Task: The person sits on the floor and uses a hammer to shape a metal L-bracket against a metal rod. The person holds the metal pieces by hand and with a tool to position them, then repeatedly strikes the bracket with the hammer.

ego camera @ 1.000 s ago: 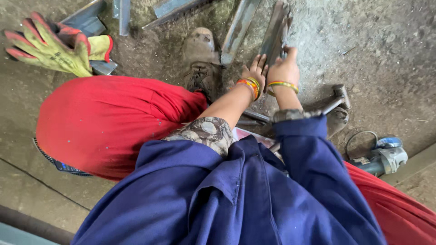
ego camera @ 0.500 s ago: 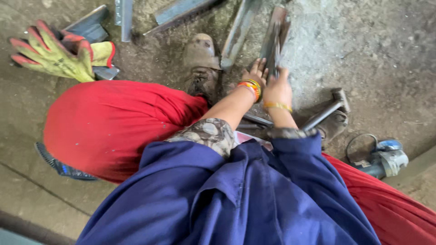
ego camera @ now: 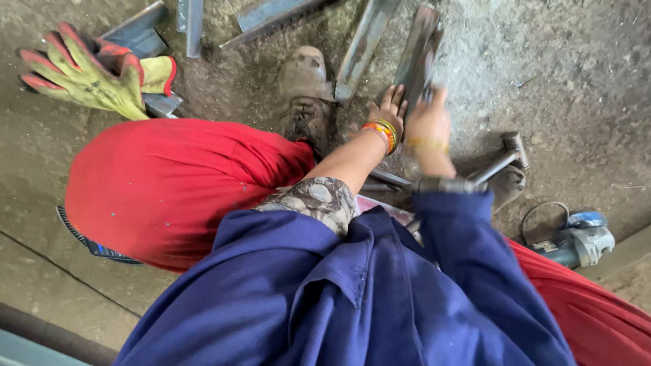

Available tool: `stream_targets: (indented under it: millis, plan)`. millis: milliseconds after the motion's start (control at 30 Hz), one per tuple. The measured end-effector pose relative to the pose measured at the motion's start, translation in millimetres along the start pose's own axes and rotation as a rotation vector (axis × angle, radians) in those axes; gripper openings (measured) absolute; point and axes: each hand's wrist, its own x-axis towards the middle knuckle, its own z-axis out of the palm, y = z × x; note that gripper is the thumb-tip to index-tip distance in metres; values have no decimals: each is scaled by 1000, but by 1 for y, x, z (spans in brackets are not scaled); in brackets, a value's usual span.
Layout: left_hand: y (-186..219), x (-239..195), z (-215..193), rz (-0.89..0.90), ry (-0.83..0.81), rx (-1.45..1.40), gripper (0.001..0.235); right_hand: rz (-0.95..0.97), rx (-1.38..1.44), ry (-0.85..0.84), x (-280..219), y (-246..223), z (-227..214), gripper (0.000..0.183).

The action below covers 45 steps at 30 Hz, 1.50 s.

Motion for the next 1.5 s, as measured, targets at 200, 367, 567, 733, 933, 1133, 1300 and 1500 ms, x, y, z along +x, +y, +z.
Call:
stream_targets:
  millis: [200,367,567,733,933,1133,1300,1500]
  plan:
    - [-5,8,-6,9,-53,-146,62,15,88,43,-24,8,7,41]
    - [-3,13,13,15,77,-129,66,34,195,143,-20,13,25,37]
    - [-10,-4,0,61,21,-127,78,123,219,88,-7,-3,18,38]
    - [-4,-7,7,37,66,-114,71,-53,181,157,-30,23,26,40]
    - [-12,-10,-3,77,70,-99,87,0,167,110,13,3,13,35]
    - [-24,-12,10,117,206,-200,92,-114,252,-2,-65,54,-9,36]
    - [-24,-39,-8,43,551,-596,49,89,732,-18,-109,40,-74,38]
    - [6,-14,-32,-243,448,-712,56,171,922,113,-172,54,-120,36]
